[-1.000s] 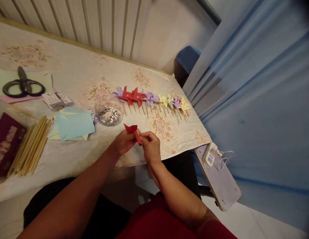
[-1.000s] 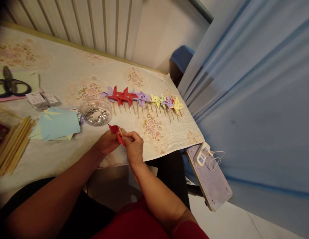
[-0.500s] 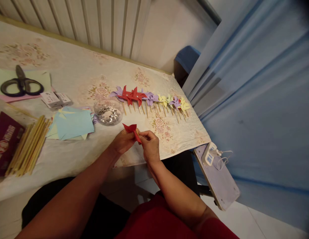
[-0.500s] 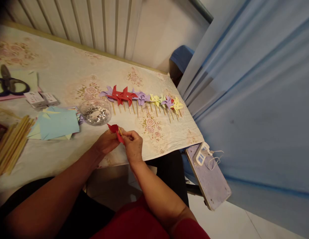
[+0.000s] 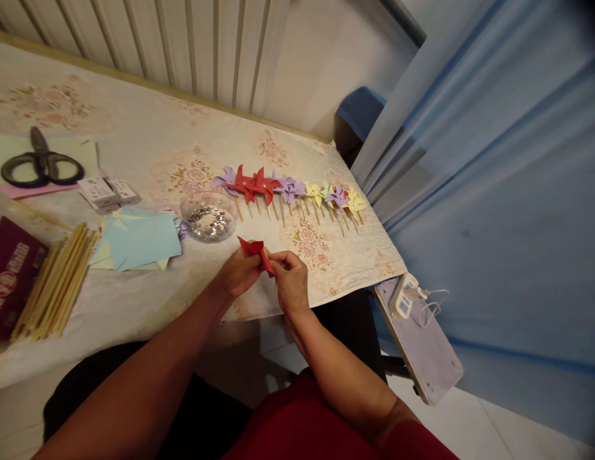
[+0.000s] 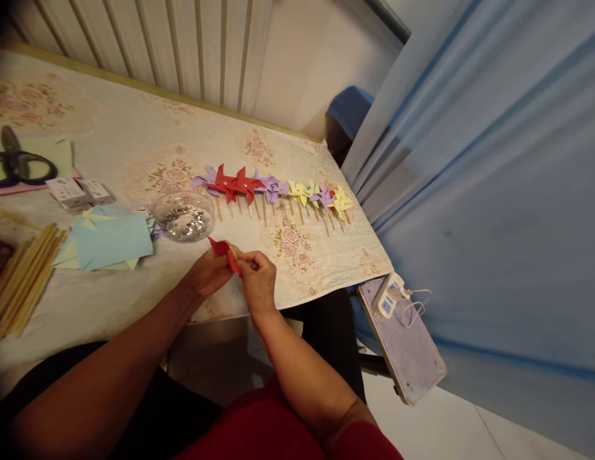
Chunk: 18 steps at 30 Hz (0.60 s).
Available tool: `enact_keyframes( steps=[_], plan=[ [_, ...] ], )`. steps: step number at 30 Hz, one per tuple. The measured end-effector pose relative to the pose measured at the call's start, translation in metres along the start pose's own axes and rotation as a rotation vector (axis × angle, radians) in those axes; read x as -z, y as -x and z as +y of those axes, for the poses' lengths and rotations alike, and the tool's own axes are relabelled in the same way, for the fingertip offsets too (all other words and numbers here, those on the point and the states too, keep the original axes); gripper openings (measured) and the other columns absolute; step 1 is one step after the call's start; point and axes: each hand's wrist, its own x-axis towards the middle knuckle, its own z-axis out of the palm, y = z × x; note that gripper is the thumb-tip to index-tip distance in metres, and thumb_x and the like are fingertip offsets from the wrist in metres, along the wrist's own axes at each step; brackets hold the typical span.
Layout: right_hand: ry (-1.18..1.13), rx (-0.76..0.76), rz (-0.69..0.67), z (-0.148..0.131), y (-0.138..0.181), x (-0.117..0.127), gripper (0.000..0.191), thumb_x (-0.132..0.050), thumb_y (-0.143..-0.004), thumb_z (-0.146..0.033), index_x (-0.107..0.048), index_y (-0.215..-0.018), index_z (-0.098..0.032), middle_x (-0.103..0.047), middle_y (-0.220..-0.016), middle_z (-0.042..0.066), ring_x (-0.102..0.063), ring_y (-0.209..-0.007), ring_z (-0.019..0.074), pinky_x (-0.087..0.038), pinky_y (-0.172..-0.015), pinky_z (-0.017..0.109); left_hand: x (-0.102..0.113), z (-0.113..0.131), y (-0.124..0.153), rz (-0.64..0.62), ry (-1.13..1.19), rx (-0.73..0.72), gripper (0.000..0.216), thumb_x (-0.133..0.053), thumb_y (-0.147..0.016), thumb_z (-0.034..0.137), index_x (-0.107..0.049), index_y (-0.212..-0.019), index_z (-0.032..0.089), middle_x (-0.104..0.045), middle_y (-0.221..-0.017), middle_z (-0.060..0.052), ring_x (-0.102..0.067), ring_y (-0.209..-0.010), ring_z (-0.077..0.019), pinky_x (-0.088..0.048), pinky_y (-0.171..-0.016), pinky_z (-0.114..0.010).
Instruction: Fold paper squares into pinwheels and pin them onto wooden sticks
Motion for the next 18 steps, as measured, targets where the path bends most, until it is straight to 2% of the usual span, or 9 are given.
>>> enact_keyframes(
  steps=[5,18],
  plan=[
    [-0.017,0.004,0.006,-0.0012,0.0002,-0.0025,0.013,-0.071,-0.071,-0.033,-0.068,-0.073,-0.02,-0.057,-0.058,-0.005,-0.046,-0.056,0.0106,-0.037,-0.055,0.024,-0.0003,0.0,0.0002,0.02,0.02,-0.011,0.027,-0.089,-0.063,0.022,-0.067,-0.075,0.012,-0.066,-0.066,-0.001,-0.06,-0.06,-0.0121,-0.049,-0.06,-0.024],
    [0.02,0.021,0.02,0.0006,0.0031,-0.0013,0.008,-0.068,-0.071,-0.027,-0.069,-0.074,-0.019,-0.056,-0.059,-0.005,-0.045,-0.057,0.0107,-0.035,-0.056,0.025,0.0045,0.0021,-0.0009,0.002,0.005,0.004,0.027,-0.09,-0.06,0.023,-0.068,-0.07,0.011,-0.066,-0.066,-0.002,-0.06,-0.061,-0.0115,-0.05,-0.061,-0.022]
  ],
)
